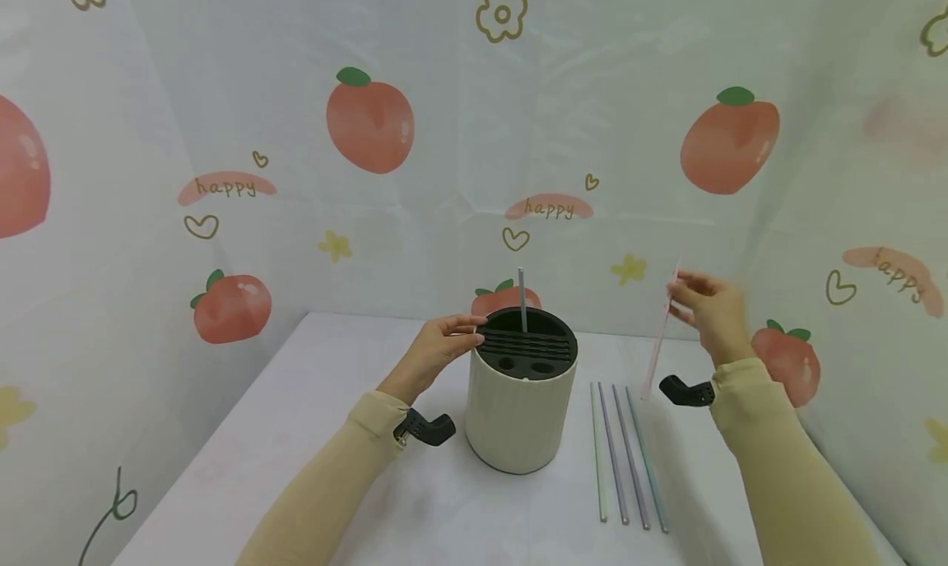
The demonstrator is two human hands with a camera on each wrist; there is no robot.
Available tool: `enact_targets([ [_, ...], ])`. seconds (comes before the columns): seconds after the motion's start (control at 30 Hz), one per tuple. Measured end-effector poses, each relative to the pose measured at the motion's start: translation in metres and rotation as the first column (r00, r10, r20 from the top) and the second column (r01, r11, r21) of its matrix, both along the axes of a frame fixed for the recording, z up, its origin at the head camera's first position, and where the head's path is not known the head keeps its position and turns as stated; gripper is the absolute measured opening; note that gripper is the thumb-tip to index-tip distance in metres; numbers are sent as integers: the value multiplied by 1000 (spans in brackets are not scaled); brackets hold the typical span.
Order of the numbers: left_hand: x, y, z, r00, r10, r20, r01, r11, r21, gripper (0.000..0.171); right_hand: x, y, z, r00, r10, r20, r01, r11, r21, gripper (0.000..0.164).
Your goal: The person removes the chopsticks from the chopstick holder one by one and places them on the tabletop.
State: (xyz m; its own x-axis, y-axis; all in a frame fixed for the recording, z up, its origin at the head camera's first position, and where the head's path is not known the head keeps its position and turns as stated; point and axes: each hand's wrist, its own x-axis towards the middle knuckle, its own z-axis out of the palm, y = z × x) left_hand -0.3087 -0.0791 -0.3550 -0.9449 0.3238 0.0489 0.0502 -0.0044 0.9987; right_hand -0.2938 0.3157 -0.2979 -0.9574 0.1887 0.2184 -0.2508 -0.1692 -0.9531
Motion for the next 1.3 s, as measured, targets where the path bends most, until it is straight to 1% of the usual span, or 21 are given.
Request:
enact_targets([
  [0.07,0,0,0,1000,-4,-4,4,1000,7,36,0,11,-26,995,42,89,-53,991,125,19],
  [0.17,0,0,0,1000,-8,-7,9,1000,10,36,1,22,-61,975,49,219,-112,952,286,10],
  [0.2,0,-1,0,1000,-9,-8,9,1000,7,36,2,24,-71,964,44,261,-130,939,320,14],
  [0.23,1,-1,0,1000,-9,-8,9,1000,2,36,3,25,-81,955,41,294,-150,921,360,22],
  [0.3,1,-1,1,1000,-10,-8,10,1000,-6,36,6,26,-98,935,25,354,-178,897,405,40],
  [0.37,1,-1,1,1000,-13,-8,13,1000,-14,37,9,27,-112,913,17,407,-206,882,425,48],
  [0.43,1,-1,1,1000,-14,-9,14,1000,-19,37,12,26,-123,897,4,441,-220,871,439,48],
  [0.53,2,-1,1,1000,-16,-11,16,1000,-22,37,14,26,-137,879,-12,476,-225,870,439,43],
  [0.73,2,-2,2,1000,-17,-11,17,999,-28,37,14,27,-157,863,-24,504,-223,878,423,31],
  [0.8,3,-2,2,1000,-14,-9,14,999,-31,37,14,27,-161,861,-31,507,-228,869,440,31],
  [0.9,3,-2,2,1000,-9,-9,9,999,-31,36,15,26,-164,855,-57,515,-228,851,473,32],
  [1.03,2,-2,2,1000,-2,-2,2,1000,-16,36,16,24,-164,845,-83,529,-224,842,491,34],
  [1.1,2,-2,2,1000,1,1,-1,1000,-10,36,16,23,-164,843,-91,529,-224,836,500,35],
  [1.2,1,-1,2,1000,6,1,-6,1000,-10,36,16,23,-165,846,-98,524,-232,818,526,36],
  [1.3,1,-1,1,1000,10,1,-10,1000,-14,35,17,22,-166,846,-112,520,-224,812,539,35],
])
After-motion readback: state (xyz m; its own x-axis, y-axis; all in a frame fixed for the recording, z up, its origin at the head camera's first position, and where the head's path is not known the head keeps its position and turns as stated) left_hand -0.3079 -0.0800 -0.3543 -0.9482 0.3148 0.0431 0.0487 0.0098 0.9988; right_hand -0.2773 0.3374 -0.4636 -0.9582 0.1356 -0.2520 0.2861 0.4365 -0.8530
